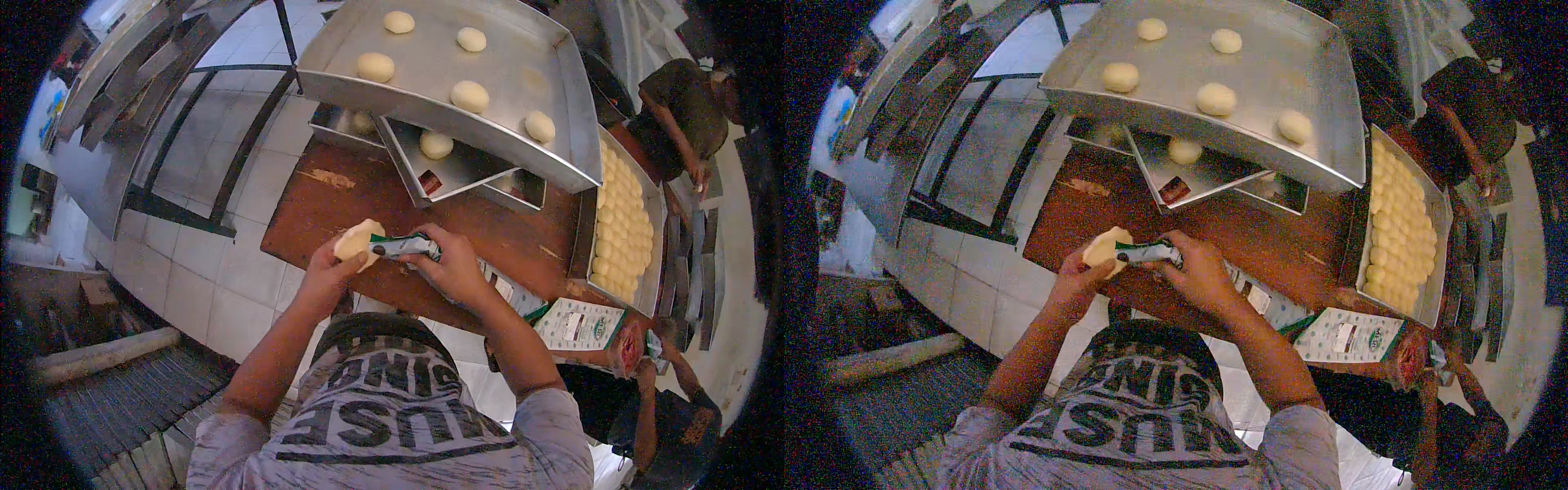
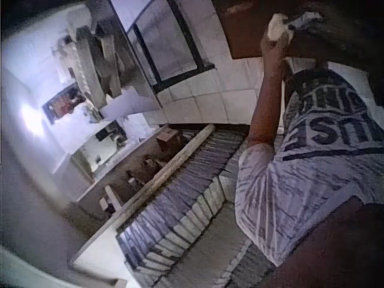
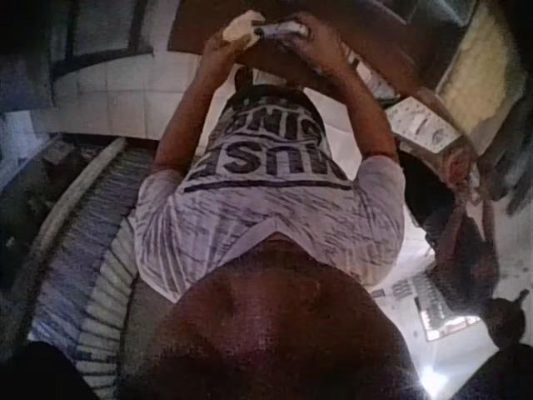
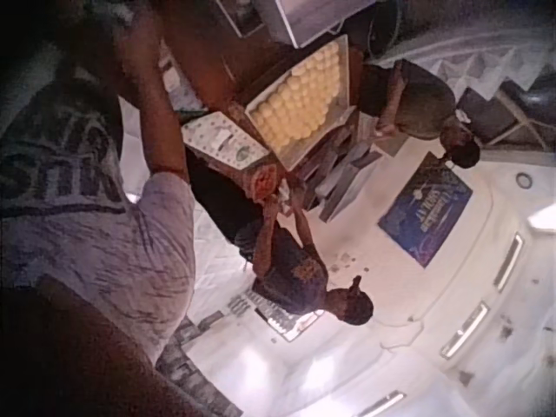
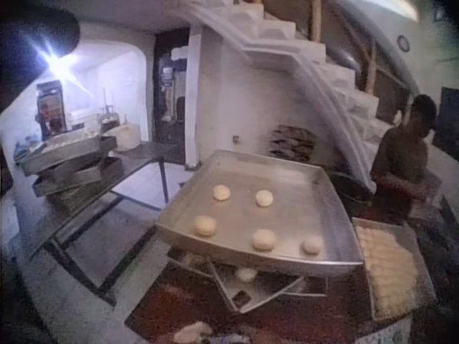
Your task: The person prepares bread dough by greasing a tray with a brush, then stuffing individual dough balls with a dark filling and placing them onto the tray.
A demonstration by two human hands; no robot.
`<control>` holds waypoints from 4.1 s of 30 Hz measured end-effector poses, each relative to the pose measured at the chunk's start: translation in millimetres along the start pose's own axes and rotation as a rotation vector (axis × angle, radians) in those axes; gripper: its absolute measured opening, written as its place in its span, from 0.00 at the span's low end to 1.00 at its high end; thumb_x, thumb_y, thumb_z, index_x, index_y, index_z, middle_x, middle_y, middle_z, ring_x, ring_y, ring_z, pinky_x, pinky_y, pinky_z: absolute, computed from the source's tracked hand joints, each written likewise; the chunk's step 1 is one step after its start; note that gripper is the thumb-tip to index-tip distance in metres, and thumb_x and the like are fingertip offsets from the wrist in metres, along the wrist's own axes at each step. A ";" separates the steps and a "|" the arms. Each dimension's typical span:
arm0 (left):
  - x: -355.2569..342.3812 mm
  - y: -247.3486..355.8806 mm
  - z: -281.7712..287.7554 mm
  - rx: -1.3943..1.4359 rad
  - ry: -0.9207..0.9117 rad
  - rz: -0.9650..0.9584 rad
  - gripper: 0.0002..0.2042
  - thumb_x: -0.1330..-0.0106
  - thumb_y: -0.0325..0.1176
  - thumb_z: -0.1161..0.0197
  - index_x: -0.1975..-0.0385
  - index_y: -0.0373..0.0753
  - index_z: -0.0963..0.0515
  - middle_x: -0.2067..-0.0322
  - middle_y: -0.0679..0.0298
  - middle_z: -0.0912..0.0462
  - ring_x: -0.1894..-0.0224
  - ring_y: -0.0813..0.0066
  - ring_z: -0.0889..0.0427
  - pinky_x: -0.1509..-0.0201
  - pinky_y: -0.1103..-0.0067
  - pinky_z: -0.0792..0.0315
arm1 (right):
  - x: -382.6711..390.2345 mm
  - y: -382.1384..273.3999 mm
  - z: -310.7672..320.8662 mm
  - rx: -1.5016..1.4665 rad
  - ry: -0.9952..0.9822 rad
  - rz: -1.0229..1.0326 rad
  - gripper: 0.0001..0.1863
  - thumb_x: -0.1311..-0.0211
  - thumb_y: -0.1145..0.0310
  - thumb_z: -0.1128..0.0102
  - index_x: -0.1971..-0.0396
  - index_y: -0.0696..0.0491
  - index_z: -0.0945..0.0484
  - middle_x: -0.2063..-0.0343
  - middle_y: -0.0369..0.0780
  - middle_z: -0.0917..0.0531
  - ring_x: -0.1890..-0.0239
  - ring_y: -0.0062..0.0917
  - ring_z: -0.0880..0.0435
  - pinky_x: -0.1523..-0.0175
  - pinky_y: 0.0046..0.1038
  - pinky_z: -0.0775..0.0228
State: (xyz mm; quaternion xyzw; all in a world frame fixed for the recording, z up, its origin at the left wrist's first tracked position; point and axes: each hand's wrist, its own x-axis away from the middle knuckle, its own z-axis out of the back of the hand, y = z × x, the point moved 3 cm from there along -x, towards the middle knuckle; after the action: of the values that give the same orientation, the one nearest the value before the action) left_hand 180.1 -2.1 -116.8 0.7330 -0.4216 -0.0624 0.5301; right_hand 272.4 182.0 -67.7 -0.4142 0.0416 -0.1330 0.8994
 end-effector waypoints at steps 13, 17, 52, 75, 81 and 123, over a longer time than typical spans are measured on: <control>9.6 8.1 -1.5 0.270 -0.117 -0.095 0.31 0.48 0.17 0.49 0.39 0.33 0.42 0.44 0.58 0.33 0.41 0.68 0.34 0.38 0.74 0.39 | 1.2 -4.9 0.0 0.149 0.033 -0.043 0.22 0.52 0.63 0.36 0.56 0.54 0.25 0.64 0.47 0.19 0.61 0.42 0.21 0.55 0.39 0.31; 30.4 44.8 14.2 0.386 -0.041 -0.220 0.34 0.53 0.19 0.50 0.39 0.34 0.43 0.43 0.56 0.35 0.39 0.62 0.36 0.36 0.71 0.41 | 4.0 -33.1 0.8 0.345 0.180 0.121 0.25 0.55 0.61 0.32 0.55 0.54 0.24 0.62 0.45 0.22 0.58 0.39 0.25 0.53 0.36 0.33; 11.9 61.9 -79.2 -0.124 -0.152 0.162 0.22 0.30 0.51 0.57 0.58 0.35 0.26 0.64 0.63 0.23 0.59 0.77 0.25 0.53 0.82 0.34 | 37.4 -77.0 46.5 0.150 0.367 0.461 0.07 0.49 0.70 0.36 0.69 0.54 0.20 0.62 0.39 0.27 0.54 0.28 0.30 0.47 0.29 0.40; 17.2 87.2 -80.1 -0.360 -0.449 0.179 0.34 0.32 0.59 0.70 0.43 0.34 0.36 0.48 0.56 0.29 0.48 0.70 0.28 0.42 0.77 0.37 | 43.5 -95.6 36.4 0.170 0.322 0.544 0.13 0.53 0.69 0.34 0.65 0.51 0.20 0.61 0.39 0.23 0.55 0.33 0.26 0.50 0.32 0.36; -0.9 94.3 -98.6 0.258 -0.567 0.109 0.48 0.45 0.74 0.78 0.34 0.40 0.50 0.39 0.52 0.38 0.40 0.64 0.35 0.38 0.73 0.39 | 32.7 -86.1 28.1 -0.661 0.084 0.266 0.06 0.48 0.71 0.36 0.69 0.53 0.23 0.66 0.38 0.22 0.65 0.26 0.22 0.59 0.28 0.29; -3.2 102.7 -56.4 -0.924 -0.115 -0.360 0.11 0.42 0.23 0.42 0.58 0.33 0.28 0.60 0.58 0.24 0.56 0.68 0.25 0.50 0.76 0.32 | -179.6 74.4 245.4 0.820 0.235 -0.044 0.32 0.46 0.75 0.57 0.38 0.59 0.46 0.38 0.49 0.39 0.39 0.41 0.35 0.37 0.37 0.42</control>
State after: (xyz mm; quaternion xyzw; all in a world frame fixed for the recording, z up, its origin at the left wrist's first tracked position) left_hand 151.8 32.5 -8.5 0.4780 -0.2453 -0.3734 0.7563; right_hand 160.5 457.6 30.0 -0.0052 0.0788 -0.2040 0.9758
